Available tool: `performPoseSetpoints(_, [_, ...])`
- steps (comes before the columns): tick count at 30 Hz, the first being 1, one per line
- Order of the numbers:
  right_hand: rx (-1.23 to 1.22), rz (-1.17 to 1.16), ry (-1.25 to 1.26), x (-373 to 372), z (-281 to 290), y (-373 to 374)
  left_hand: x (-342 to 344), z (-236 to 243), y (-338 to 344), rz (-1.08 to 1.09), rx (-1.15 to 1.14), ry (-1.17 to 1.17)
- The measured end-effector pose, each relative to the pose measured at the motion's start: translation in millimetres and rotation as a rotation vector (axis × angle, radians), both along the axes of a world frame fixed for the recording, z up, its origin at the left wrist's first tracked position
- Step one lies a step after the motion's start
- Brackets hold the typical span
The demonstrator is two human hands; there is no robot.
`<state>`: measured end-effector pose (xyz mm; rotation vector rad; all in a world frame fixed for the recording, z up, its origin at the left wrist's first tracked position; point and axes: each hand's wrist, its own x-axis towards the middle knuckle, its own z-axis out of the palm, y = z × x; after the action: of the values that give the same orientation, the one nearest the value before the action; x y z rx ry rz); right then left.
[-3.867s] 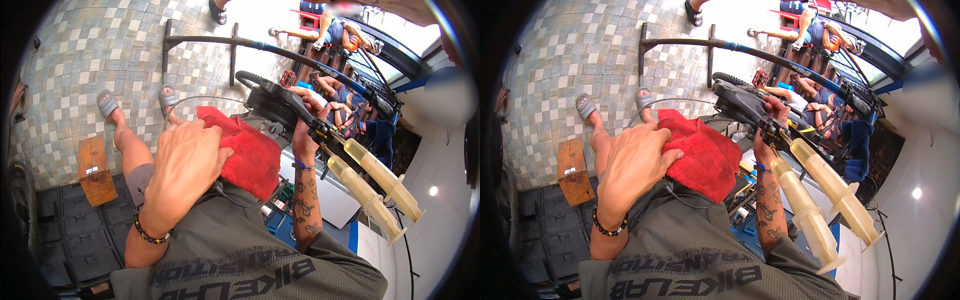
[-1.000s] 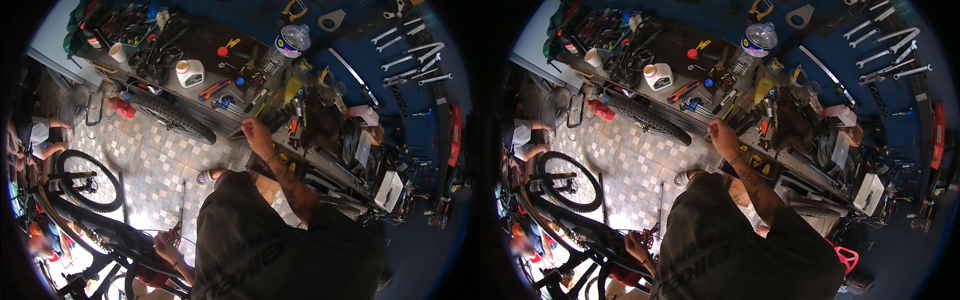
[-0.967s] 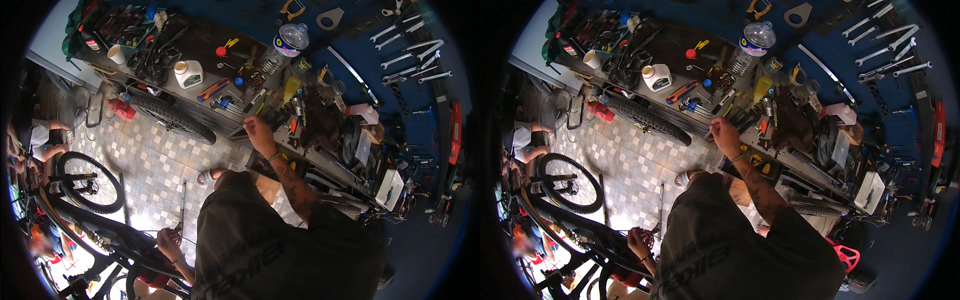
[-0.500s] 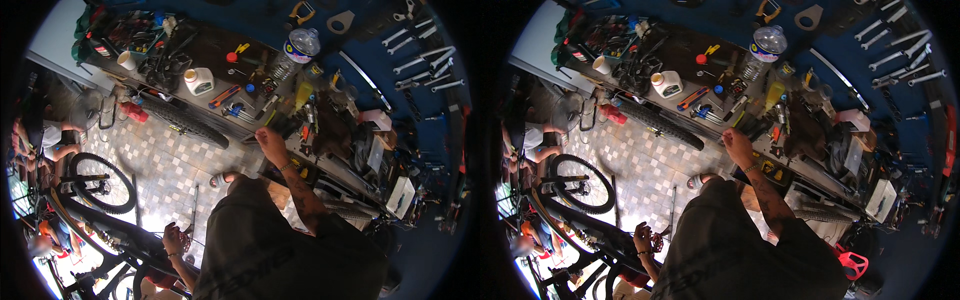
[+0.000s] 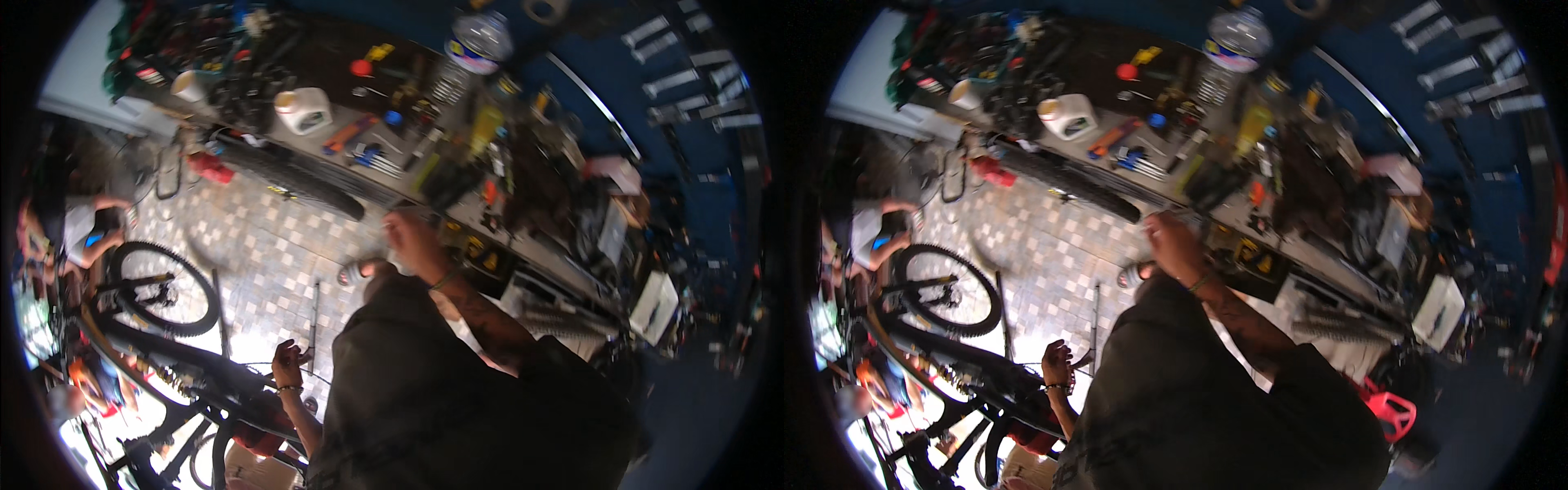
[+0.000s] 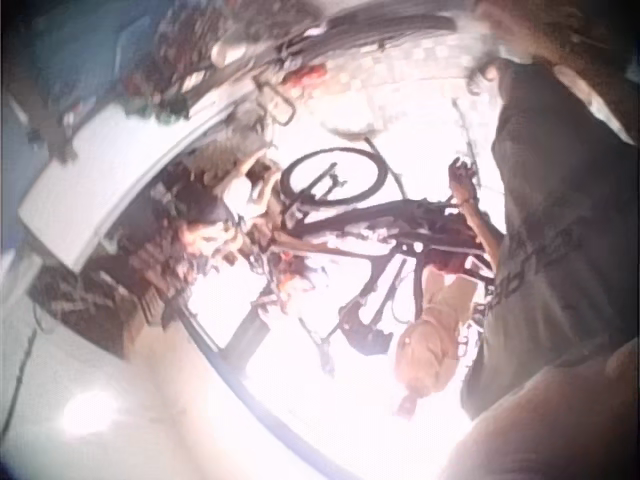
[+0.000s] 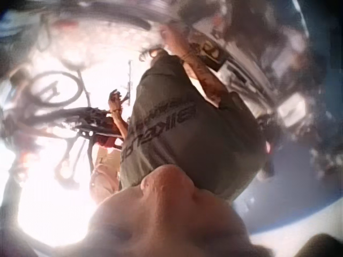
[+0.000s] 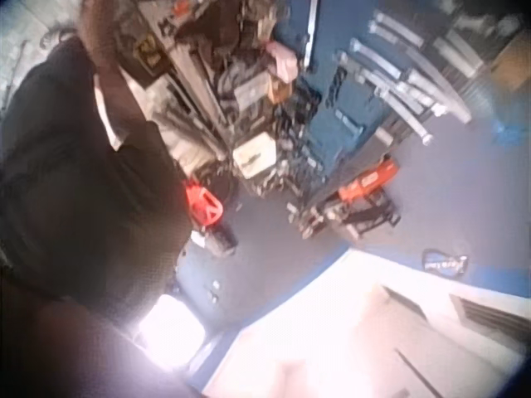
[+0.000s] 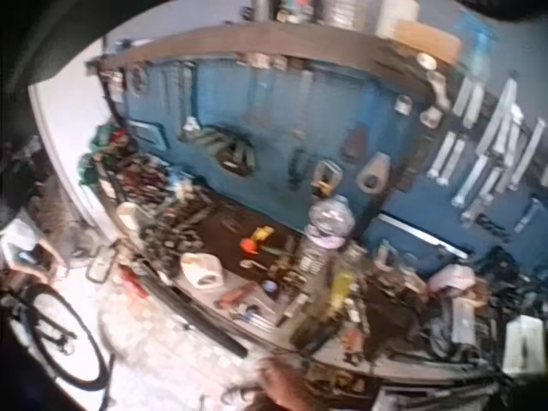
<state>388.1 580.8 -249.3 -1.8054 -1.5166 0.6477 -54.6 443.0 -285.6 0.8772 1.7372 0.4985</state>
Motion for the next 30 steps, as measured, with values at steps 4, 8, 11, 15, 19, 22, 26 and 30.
performPoseSetpoints(4, [-0.056,0.153,0.151,-27,-37,-97,18,-6,1,-0.138,-0.074,0.02])
performPoseSetpoints(8, [-0.382,0.245,0.286,-14,-75,-185,11,-36,-2,-0.254,-0.027,-0.025])
performPoseSetpoints(11, [-0.418,0.018,0.409,25,-84,-228,19,-48,3,-0.295,0.017,-0.022])
performPoseSetpoints(15, [-0.385,-0.295,0.201,115,-125,-318,42,-57,14,-0.343,0.106,-0.034])
performPoseSetpoints(19, [-0.475,-0.586,0.005,213,-160,-433,102,-13,17,-0.292,0.172,-0.087])
performPoseSetpoints(22, [-0.716,-0.767,-0.3,282,-183,-528,148,21,13,-0.411,0.192,-0.104])
performPoseSetpoints(26, [-0.836,-1.013,-0.346,347,-185,-645,197,45,5,-0.523,0.19,-0.069])
performPoseSetpoints(30, [-0.88,-1.086,-0.374,370,-165,-668,219,39,-13,-0.553,0.181,-0.044])
